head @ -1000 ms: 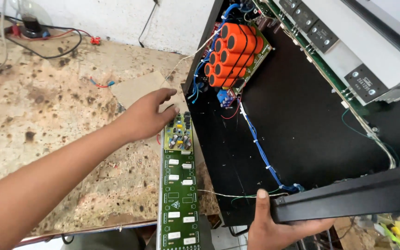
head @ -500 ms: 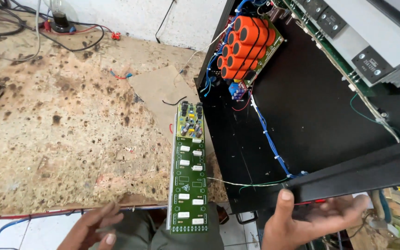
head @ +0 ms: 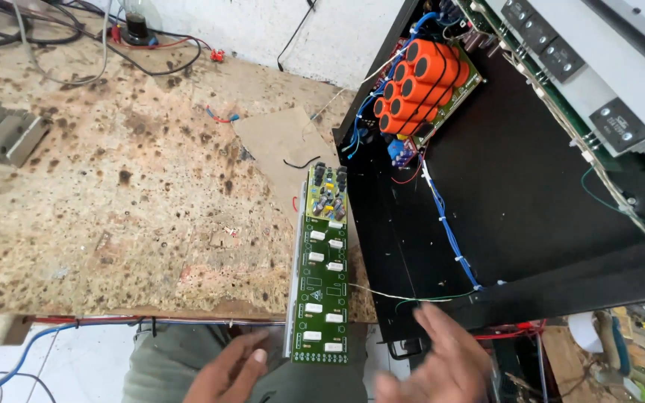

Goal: Connecting internal wiring harnesses to a circuit board inside an electronic amplifier chassis.

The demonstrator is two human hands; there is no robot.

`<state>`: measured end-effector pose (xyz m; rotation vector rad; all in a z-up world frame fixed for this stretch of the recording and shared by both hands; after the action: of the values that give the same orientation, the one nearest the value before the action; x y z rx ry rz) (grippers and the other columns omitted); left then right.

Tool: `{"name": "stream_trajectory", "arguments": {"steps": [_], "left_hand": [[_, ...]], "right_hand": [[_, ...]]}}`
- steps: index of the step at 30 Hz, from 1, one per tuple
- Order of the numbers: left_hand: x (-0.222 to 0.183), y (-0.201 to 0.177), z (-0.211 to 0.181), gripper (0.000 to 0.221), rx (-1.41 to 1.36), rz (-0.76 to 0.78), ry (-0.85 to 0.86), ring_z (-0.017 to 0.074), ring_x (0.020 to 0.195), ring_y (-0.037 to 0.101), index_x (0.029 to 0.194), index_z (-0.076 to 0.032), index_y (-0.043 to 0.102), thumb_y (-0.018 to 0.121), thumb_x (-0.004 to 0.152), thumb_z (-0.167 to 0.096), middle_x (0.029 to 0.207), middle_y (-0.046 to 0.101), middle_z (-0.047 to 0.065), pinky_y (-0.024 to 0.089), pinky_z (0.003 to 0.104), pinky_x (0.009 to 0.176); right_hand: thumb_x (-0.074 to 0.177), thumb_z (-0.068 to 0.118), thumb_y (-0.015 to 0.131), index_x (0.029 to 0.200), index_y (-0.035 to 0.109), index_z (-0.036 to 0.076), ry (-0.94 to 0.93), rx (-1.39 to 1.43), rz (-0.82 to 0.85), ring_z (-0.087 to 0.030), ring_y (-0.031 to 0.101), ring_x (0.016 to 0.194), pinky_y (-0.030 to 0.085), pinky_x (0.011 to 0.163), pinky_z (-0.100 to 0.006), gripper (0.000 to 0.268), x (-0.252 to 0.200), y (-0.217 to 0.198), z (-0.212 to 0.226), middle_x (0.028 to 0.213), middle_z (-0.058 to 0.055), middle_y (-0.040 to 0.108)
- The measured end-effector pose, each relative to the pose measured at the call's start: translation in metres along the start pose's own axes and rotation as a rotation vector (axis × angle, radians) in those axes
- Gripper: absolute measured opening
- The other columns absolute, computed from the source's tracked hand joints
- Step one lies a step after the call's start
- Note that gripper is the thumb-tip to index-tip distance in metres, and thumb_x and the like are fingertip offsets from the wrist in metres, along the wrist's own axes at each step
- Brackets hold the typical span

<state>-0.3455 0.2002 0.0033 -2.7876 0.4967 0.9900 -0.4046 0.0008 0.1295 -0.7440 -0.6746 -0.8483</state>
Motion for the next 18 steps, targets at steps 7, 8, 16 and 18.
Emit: {"name": "stream_trajectory", "arguments": {"steps": [7,8,16,18], "left_hand": [[0.018,0.015,-0.002,0.060,0.133,0.261,-0.108,0.0102,0.119,0.072,0.149,-0.036,0.059,0.053,0.093,-0.057,0.130,0.076,-0.005,0.051,0.028,0.096],[0.023,0.010,-0.001,0.060,0.134,0.253,-0.107,0.0102,0.119,0.072,0.149,-0.036,0.059,0.053,0.093,-0.057,0.130,0.076,-0.005,0.051,0.028,0.096],[0.035,-0.001,0.009,0.061,0.279,0.358,-0.066,0.0068,0.118,0.070,0.147,-0.043,0.057,0.048,0.092,-0.064,0.137,0.070,-0.013,0.055,0.028,0.096],[0.037,-0.002,0.013,0.060,0.239,0.360,-0.099,0.0081,0.130,0.065,0.145,-0.041,0.062,0.052,0.090,-0.063,0.145,0.066,-0.013,0.054,0.028,0.105]], "right_hand": [[0.077,0.058,0.067,0.163,-0.004,0.028,0.749,-0.138,0.826,-0.023,0.014,0.161,0.032,0.117,-0.056,0.115,0.029,0.085,-0.048,0.173,-0.005,0.006],[0.077,0.058,0.067,0.163,-0.004,0.028,0.746,-0.130,0.827,-0.023,0.014,0.161,0.032,0.117,-0.056,0.115,0.037,0.097,-0.048,0.173,-0.005,0.006],[0.076,0.045,0.082,0.162,-0.010,0.027,0.640,-0.540,0.992,-0.047,0.066,0.111,0.052,0.079,-0.060,0.127,0.044,0.141,-0.058,0.172,-0.004,0.012],[0.075,0.042,0.079,0.163,-0.008,0.028,0.689,-0.535,0.961,-0.048,0.064,0.113,0.051,0.082,-0.060,0.124,0.046,0.142,-0.045,0.173,-0.003,0.014]]}}
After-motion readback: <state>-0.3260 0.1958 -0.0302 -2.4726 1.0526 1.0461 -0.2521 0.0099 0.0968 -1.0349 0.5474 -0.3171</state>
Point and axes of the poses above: each hand's wrist, its own x-axis towards the middle knuckle, its own y-axis out of the palm, z = x × y, the point moved 3 cm from there along x, towards the middle knuckle
